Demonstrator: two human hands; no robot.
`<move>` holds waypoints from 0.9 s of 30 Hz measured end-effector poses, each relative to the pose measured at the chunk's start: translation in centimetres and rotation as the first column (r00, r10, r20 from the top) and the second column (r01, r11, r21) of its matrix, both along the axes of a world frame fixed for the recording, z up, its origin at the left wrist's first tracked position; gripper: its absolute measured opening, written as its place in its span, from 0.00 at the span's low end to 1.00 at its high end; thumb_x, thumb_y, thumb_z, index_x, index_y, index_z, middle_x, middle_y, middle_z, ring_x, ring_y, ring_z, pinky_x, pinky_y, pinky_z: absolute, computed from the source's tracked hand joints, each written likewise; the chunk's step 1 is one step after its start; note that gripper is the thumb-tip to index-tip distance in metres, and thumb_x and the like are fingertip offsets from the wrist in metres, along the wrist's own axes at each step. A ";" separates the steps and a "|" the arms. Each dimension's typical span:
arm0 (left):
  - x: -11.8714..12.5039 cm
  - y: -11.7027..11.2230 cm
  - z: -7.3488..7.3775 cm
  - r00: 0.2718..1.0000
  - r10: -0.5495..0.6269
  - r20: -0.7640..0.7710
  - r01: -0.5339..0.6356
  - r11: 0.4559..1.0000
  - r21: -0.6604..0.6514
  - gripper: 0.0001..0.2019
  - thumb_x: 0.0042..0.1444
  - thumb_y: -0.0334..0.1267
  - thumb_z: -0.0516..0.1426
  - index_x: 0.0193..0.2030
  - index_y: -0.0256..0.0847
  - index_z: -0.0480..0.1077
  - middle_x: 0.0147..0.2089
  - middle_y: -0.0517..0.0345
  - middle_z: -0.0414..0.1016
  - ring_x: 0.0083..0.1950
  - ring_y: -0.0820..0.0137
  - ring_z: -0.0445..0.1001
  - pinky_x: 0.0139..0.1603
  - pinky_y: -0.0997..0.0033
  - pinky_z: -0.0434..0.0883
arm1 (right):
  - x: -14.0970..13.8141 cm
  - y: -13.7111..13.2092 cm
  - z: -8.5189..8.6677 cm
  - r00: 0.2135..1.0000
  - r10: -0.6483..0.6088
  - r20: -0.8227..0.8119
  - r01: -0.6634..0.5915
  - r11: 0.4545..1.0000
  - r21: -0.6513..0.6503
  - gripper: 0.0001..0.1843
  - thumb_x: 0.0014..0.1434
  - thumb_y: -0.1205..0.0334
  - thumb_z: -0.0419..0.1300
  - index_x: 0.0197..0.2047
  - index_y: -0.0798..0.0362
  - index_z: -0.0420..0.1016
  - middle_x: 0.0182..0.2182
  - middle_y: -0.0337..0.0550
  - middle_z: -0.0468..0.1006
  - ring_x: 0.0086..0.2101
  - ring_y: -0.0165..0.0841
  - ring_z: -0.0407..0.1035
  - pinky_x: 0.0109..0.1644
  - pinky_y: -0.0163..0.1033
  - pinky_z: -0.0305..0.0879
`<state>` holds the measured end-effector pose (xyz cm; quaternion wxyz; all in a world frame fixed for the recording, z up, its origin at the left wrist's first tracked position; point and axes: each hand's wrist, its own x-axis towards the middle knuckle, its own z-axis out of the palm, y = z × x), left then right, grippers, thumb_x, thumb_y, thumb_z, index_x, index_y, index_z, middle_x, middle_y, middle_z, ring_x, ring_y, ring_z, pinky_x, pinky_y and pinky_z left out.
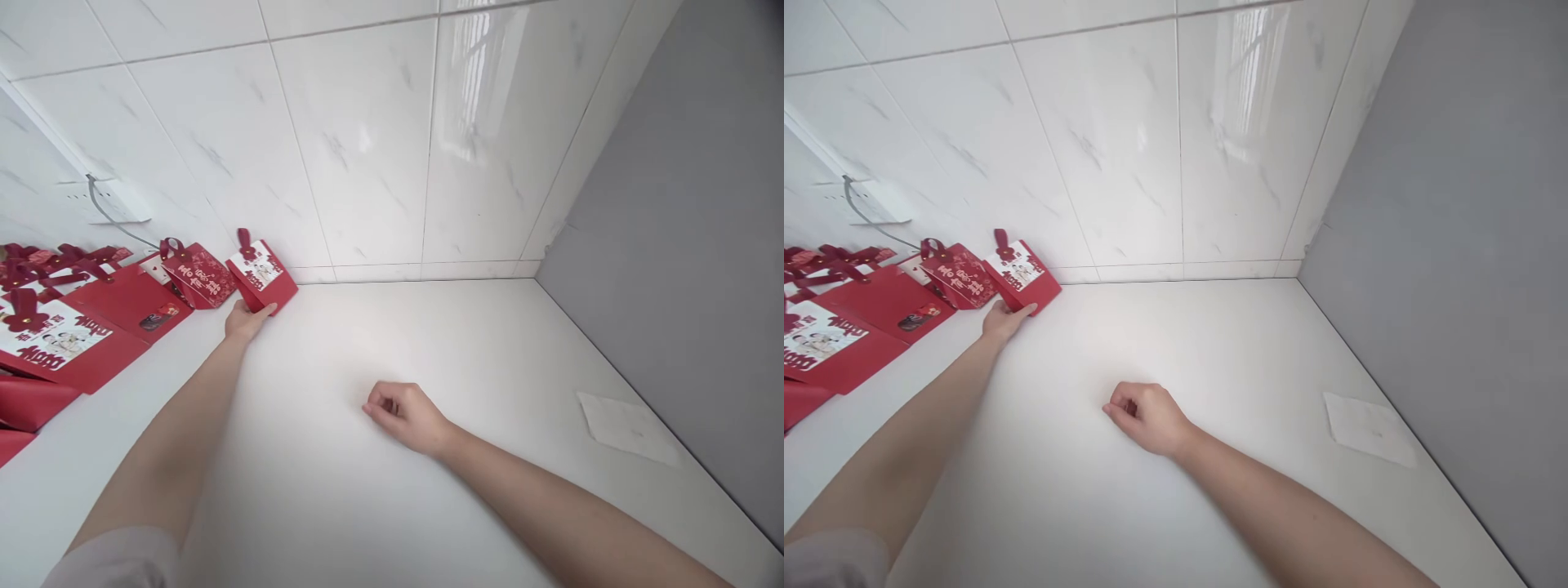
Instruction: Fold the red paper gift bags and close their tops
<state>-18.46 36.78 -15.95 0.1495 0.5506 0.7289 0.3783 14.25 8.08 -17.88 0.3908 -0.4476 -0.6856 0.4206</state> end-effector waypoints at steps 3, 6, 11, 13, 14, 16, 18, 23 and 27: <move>3.1 -3.2 0.1 0.922 -0.355 0.153 0.349 0.935 0.065 0.36 0.38 0.49 0.70 0.55 0.40 0.66 0.57 0.47 0.75 0.57 0.57 0.74 0.61 0.56 0.69 | 0.3 1.1 -0.4 0.968 -0.221 -0.118 0.236 0.963 0.131 0.13 0.63 0.51 0.57 0.48 0.48 0.67 0.43 0.43 0.74 0.37 0.32 0.71 0.38 0.37 0.69; 8.1 -7.0 1.3 0.677 -0.651 0.345 0.677 0.734 0.055 0.35 0.38 0.48 0.71 0.53 0.39 0.68 0.56 0.46 0.75 0.55 0.55 0.75 0.58 0.54 0.71 | 1.1 2.2 -0.5 0.874 -0.413 -0.258 0.472 0.847 0.243 0.29 0.62 0.51 0.59 0.62 0.48 0.57 0.62 0.53 0.61 0.57 0.40 0.63 0.58 0.47 0.65; 16.5 -13.6 2.6 0.304 -0.762 0.571 0.910 0.409 0.062 0.29 0.49 0.48 0.65 0.58 0.43 0.69 0.61 0.46 0.72 0.60 0.50 0.71 0.60 0.49 0.68 | 3.1 3.0 0.2 0.818 -0.406 -0.407 0.458 0.888 0.034 0.33 0.64 0.44 0.54 0.67 0.46 0.52 0.67 0.49 0.58 0.64 0.41 0.57 0.65 0.50 0.58; 18.8 -15.9 2.0 0.267 -0.736 0.622 0.875 0.455 0.163 0.27 0.54 0.51 0.62 0.58 0.44 0.69 0.62 0.48 0.71 0.62 0.50 0.70 0.61 0.50 0.67 | 3.6 3.0 0.4 0.791 -0.405 -0.460 0.457 0.890 0.002 0.28 0.66 0.42 0.52 0.63 0.47 0.57 0.64 0.48 0.64 0.61 0.40 0.61 0.63 0.47 0.61; 19.7 -16.9 1.6 0.258 -0.719 0.645 0.842 0.495 0.215 0.26 0.57 0.53 0.60 0.59 0.44 0.68 0.63 0.48 0.70 0.63 0.51 0.69 0.62 0.50 0.66 | 3.7 3.0 0.4 0.769 -0.432 -0.472 0.483 0.876 -0.015 0.27 0.66 0.42 0.51 0.61 0.47 0.59 0.62 0.48 0.66 0.59 0.39 0.63 0.62 0.46 0.62; 20.8 -18.5 0.5 0.246 -0.679 0.692 0.769 0.572 0.287 0.26 0.60 0.56 0.55 0.59 0.43 0.69 0.63 0.49 0.70 0.64 0.52 0.67 0.64 0.52 0.64 | 3.9 3.0 0.3 0.731 -0.496 -0.469 0.535 0.843 -0.058 0.25 0.65 0.40 0.49 0.55 0.48 0.62 0.57 0.49 0.70 0.55 0.39 0.67 0.57 0.44 0.66; 21.1 -19.5 -0.3 0.218 -0.638 0.738 0.726 0.612 0.314 0.26 0.61 0.57 0.54 0.59 0.42 0.69 0.62 0.49 0.71 0.65 0.54 0.66 0.66 0.54 0.63 | 3.9 3.1 0.2 0.731 -0.516 -0.447 0.541 0.837 -0.081 0.23 0.65 0.38 0.46 0.48 0.49 0.63 0.51 0.48 0.73 0.49 0.38 0.69 0.51 0.42 0.68; 20.0 -21.0 -0.7 0.150 -0.570 0.808 0.679 0.653 0.335 0.28 0.61 0.57 0.54 0.62 0.42 0.68 0.62 0.50 0.72 0.64 0.51 0.68 0.65 0.53 0.66 | 3.6 3.0 0.2 0.781 -0.473 -0.408 0.499 0.865 -0.050 0.23 0.65 0.37 0.46 0.35 0.49 0.61 0.38 0.41 0.74 0.37 0.34 0.68 0.41 0.37 0.66; 19.6 -22.0 -0.5 0.176 -0.556 0.812 0.640 0.692 0.335 0.29 0.61 0.57 0.54 0.65 0.43 0.65 0.64 0.51 0.70 0.66 0.52 0.67 0.66 0.53 0.67 | 3.3 2.5 0.5 0.805 -0.452 -0.384 0.488 0.873 -0.006 0.22 0.66 0.39 0.46 0.33 0.49 0.60 0.33 0.38 0.71 0.34 0.32 0.65 0.38 0.36 0.63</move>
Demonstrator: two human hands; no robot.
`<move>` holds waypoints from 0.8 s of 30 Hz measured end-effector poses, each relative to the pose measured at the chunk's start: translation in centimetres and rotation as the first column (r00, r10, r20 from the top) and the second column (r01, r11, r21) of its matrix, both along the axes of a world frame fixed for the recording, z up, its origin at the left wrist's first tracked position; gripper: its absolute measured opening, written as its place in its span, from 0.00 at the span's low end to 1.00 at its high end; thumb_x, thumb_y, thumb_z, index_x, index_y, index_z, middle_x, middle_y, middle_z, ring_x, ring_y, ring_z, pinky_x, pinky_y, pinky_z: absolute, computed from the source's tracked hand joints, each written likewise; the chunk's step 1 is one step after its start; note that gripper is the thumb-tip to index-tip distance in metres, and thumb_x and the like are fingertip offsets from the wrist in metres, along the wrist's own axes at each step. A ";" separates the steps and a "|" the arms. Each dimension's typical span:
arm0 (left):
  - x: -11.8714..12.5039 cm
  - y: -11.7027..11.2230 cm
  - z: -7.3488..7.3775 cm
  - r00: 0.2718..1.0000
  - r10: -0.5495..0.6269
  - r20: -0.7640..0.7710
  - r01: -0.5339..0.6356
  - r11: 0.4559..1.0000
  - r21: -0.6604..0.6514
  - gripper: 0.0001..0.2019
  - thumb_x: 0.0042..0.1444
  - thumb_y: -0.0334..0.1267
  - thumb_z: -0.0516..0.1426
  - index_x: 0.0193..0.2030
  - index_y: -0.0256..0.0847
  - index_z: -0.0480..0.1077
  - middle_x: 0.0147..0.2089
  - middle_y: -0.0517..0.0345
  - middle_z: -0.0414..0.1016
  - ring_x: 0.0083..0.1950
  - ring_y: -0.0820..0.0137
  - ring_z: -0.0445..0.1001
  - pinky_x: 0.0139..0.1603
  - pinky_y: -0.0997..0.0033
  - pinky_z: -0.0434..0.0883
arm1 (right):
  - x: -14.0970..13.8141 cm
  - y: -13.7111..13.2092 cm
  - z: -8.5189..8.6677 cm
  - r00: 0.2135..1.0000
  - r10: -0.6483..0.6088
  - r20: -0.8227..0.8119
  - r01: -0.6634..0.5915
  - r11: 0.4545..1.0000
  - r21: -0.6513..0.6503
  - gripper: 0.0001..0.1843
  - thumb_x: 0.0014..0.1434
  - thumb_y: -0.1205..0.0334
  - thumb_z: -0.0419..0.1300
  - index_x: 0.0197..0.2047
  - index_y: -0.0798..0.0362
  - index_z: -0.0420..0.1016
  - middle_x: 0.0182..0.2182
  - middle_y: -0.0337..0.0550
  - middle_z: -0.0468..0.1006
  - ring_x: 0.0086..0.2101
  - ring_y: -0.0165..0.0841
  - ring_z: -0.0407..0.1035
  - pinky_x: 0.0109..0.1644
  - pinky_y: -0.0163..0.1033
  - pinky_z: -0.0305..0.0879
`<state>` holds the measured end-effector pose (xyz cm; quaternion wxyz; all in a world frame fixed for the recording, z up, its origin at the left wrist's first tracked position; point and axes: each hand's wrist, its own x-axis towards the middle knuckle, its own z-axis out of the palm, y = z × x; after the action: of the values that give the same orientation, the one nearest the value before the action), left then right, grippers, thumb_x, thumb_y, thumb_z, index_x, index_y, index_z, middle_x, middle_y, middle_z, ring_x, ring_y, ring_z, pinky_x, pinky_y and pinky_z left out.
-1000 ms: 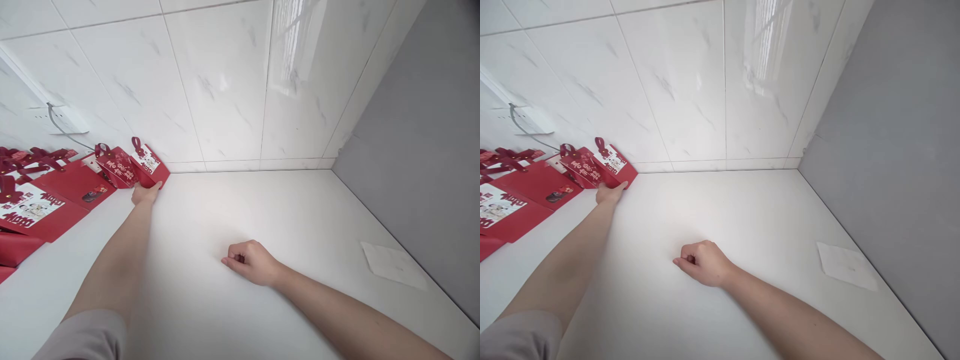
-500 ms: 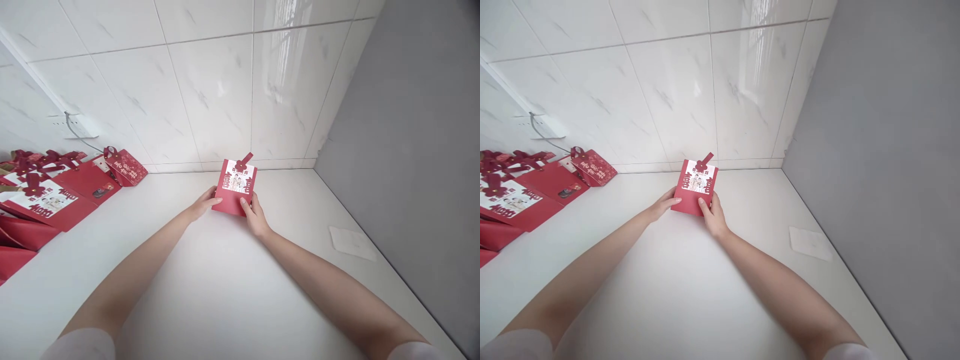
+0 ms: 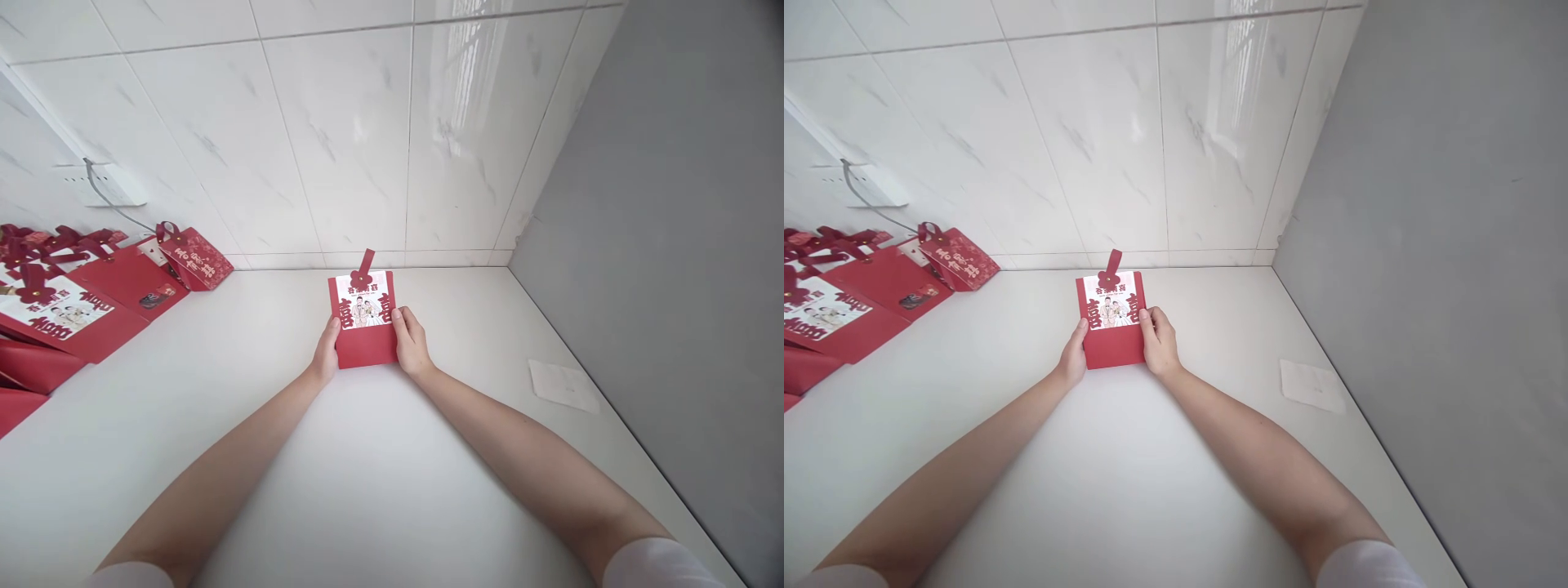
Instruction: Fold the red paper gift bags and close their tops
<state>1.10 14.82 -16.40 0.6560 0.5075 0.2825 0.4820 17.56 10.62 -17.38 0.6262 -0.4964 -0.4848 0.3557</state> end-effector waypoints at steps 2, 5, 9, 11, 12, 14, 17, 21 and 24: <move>0.2 -0.2 0.0 1.000 0.007 0.014 -0.007 1.000 -0.003 0.29 0.62 0.57 0.53 0.65 0.43 0.64 0.65 0.51 0.69 0.66 0.52 0.66 0.66 0.53 0.67 | 0.0 -0.1 0.0 1.000 -0.010 0.021 0.009 1.000 0.008 0.22 0.67 0.40 0.46 0.33 0.49 0.60 0.33 0.38 0.70 0.34 0.32 0.64 0.38 0.36 0.62; 0.5 -0.1 -0.2 1.000 0.006 0.023 -0.006 1.000 -0.014 0.28 0.63 0.56 0.52 0.64 0.42 0.66 0.64 0.50 0.70 0.67 0.52 0.65 0.66 0.53 0.67 | 0.0 -0.2 0.0 0.998 -0.022 0.054 0.022 1.000 0.014 0.21 0.68 0.41 0.44 0.33 0.49 0.60 0.33 0.39 0.70 0.34 0.33 0.64 0.38 0.37 0.61; 0.5 0.2 -0.4 1.000 0.018 0.020 -0.018 1.000 0.004 0.28 0.63 0.56 0.51 0.62 0.41 0.68 0.64 0.50 0.70 0.67 0.52 0.66 0.65 0.53 0.67 | 0.0 -0.2 0.1 0.995 -0.030 0.092 0.028 0.999 0.025 0.21 0.68 0.42 0.44 0.33 0.48 0.60 0.33 0.39 0.70 0.34 0.33 0.64 0.38 0.37 0.61; 0.5 0.3 -0.5 1.000 0.024 0.005 -0.024 0.999 0.022 0.28 0.63 0.57 0.51 0.61 0.41 0.69 0.64 0.50 0.70 0.66 0.51 0.66 0.65 0.53 0.68 | 0.0 -0.3 0.1 0.993 -0.039 0.111 0.036 0.999 0.030 0.21 0.69 0.42 0.43 0.33 0.48 0.60 0.33 0.40 0.71 0.34 0.33 0.65 0.38 0.37 0.61; 0.5 0.3 -0.5 1.000 0.030 -0.005 -0.030 0.999 0.029 0.28 0.63 0.58 0.51 0.61 0.41 0.69 0.63 0.50 0.70 0.66 0.51 0.66 0.66 0.52 0.68 | 0.0 -0.3 0.2 0.992 -0.044 0.120 0.041 0.999 0.032 0.21 0.69 0.42 0.42 0.33 0.48 0.59 0.34 0.40 0.71 0.34 0.34 0.65 0.39 0.37 0.62; 0.4 0.4 -0.6 0.999 0.049 -0.024 -0.048 0.998 0.041 0.29 0.62 0.60 0.51 0.61 0.41 0.70 0.63 0.50 0.71 0.66 0.50 0.66 0.66 0.52 0.67 | 0.0 -0.4 0.2 0.989 -0.054 0.135 0.050 0.998 0.033 0.21 0.69 0.41 0.42 0.33 0.48 0.59 0.33 0.40 0.71 0.35 0.34 0.65 0.39 0.38 0.62; 0.4 0.4 -0.7 0.997 0.072 -0.042 -0.070 0.996 0.051 0.30 0.61 0.61 0.51 0.61 0.41 0.69 0.62 0.49 0.72 0.65 0.50 0.67 0.66 0.51 0.67 | 0.0 -0.5 0.3 0.987 -0.065 0.150 0.060 0.998 0.036 0.22 0.69 0.41 0.41 0.32 0.48 0.57 0.33 0.40 0.70 0.34 0.35 0.64 0.39 0.38 0.62; 0.3 0.4 -0.6 0.994 0.078 -0.074 -0.073 0.995 0.074 0.31 0.62 0.61 0.50 0.62 0.41 0.69 0.63 0.49 0.71 0.65 0.51 0.67 0.64 0.53 0.68 | 0.0 -0.6 0.2 0.984 -0.072 0.163 0.065 0.997 0.047 0.21 0.69 0.42 0.41 0.32 0.48 0.56 0.33 0.40 0.69 0.34 0.34 0.64 0.39 0.37 0.61; 0.3 0.3 -0.5 0.992 0.067 -0.109 -0.057 0.993 0.099 0.31 0.63 0.61 0.48 0.61 0.41 0.69 0.63 0.48 0.71 0.64 0.51 0.68 0.62 0.52 0.70 | 0.1 -0.6 0.1 0.982 -0.078 0.172 0.070 0.996 0.050 0.21 0.69 0.42 0.40 0.32 0.48 0.56 0.33 0.40 0.69 0.34 0.34 0.64 0.38 0.37 0.61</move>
<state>1.38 15.07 -16.87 0.5986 0.5557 0.3109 0.4860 17.62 10.04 -17.26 0.6051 -0.5294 -0.5263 0.2768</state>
